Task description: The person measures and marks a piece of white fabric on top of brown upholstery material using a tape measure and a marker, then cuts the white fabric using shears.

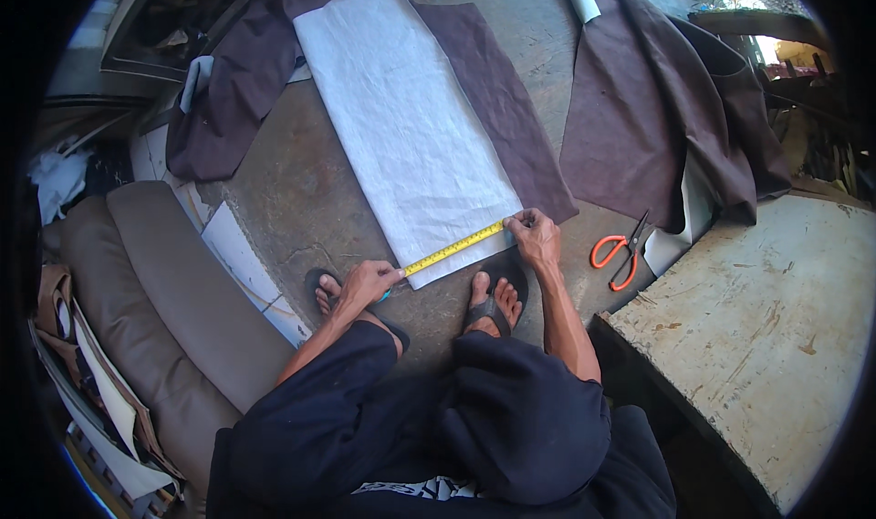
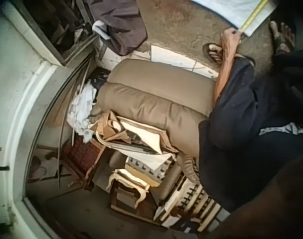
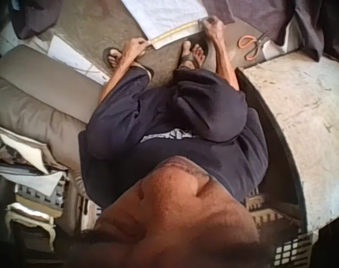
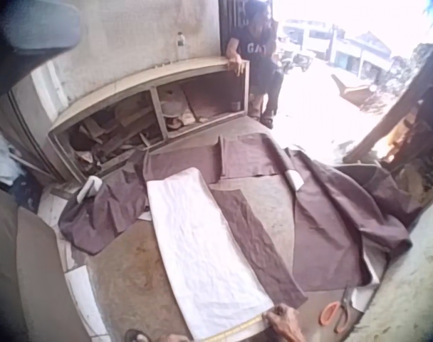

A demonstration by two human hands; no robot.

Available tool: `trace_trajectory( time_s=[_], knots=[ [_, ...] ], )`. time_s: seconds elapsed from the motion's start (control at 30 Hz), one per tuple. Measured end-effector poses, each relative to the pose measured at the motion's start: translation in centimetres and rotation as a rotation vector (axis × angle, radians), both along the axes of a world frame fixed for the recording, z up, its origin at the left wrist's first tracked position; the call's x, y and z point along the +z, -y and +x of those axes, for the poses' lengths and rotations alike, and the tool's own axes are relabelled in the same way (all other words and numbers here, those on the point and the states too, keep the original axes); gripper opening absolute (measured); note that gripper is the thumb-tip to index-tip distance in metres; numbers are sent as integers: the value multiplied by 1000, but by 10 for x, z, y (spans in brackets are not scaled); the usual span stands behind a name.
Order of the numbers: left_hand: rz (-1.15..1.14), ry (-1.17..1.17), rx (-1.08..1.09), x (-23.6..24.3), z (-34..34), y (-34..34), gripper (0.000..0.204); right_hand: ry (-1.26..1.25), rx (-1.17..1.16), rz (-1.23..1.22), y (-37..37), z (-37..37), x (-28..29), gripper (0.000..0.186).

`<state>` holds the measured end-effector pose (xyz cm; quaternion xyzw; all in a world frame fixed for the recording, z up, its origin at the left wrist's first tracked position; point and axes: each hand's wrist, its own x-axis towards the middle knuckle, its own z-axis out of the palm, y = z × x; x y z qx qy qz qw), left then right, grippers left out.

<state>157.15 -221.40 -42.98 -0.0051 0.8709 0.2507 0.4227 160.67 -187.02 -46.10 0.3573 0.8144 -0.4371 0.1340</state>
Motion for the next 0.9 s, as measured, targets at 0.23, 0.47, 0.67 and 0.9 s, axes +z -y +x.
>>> trace_trajectory(
  time_s=[0.23,0.47,0.67,0.9],
  knots=[
    [-18,-17,4,4,1,1,42,-6,96,17,15,-4,10,40],
    [-28,-78,-9,-3,1,4,42,35,69,-50,16,-6,8,40],
    [-80,28,23,6,-3,2,40,3,-2,15,3,-2,-2,38],
    [-186,44,15,14,-5,2,40,-24,26,59,9,-4,4,37]
  ],
)
